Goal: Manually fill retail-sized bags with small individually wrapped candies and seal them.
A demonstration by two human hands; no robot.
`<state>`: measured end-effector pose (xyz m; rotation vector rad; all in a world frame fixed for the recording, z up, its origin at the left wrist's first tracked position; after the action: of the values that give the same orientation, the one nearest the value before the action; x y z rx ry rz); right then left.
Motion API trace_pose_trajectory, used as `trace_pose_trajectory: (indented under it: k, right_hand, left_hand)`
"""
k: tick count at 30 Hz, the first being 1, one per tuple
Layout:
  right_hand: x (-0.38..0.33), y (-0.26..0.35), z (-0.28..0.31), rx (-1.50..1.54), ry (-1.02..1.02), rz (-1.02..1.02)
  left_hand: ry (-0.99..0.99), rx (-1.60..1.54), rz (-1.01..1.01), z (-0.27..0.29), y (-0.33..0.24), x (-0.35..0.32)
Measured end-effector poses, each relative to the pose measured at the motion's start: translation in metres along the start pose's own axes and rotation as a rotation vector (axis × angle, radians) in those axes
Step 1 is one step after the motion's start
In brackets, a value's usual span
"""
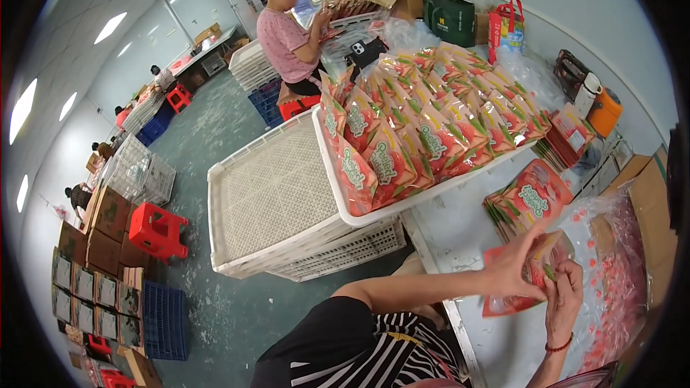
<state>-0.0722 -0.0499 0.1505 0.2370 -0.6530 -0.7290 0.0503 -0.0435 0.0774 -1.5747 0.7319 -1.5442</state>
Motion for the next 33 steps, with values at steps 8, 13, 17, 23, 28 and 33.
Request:
trace_pose_trajectory:
  k: [8,13,17,23,28,33]
  right_hand:
    - [0.002,0.037,0.024,0.009,0.072,0.224]
    - [-0.02,0.025,0.032,-0.037,0.15,0.092]
    - [-0.029,0.025,0.046,-0.32,-0.126,0.008]
    - [-0.018,-0.003,0.025,-0.089,0.013,-0.158]
    - [-0.013,0.002,0.026,-0.102,-0.159,-0.107]
    - [-0.014,-0.012,0.027,0.046,-0.025,-0.398]
  left_hand:
    - [0.491,-0.458,0.344,-0.005,0.014,0.013]
    - [0.212,-0.226,0.324,0.013,-0.007,0.009]
    - [0.126,-0.426,0.189,0.006,-0.006,0.005]
    - [0.222,-0.465,0.694,0.023,-0.005,-0.007]
    - [0.117,-0.571,0.546,0.018,0.004,-0.009]
    - [-0.03,-0.677,0.517,0.021,0.006,-0.011]
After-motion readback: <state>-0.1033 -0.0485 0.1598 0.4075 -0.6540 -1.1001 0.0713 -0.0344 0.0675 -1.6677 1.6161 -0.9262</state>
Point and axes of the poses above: each hand's wrist, its own x-axis towards the middle knuckle, its own z-axis out of the back of the hand, y = z × x, the point moved 8 cm from there along x, towards the middle knuckle, and after that the axes turned 10 degrees about -x, right-handed, at the moved point
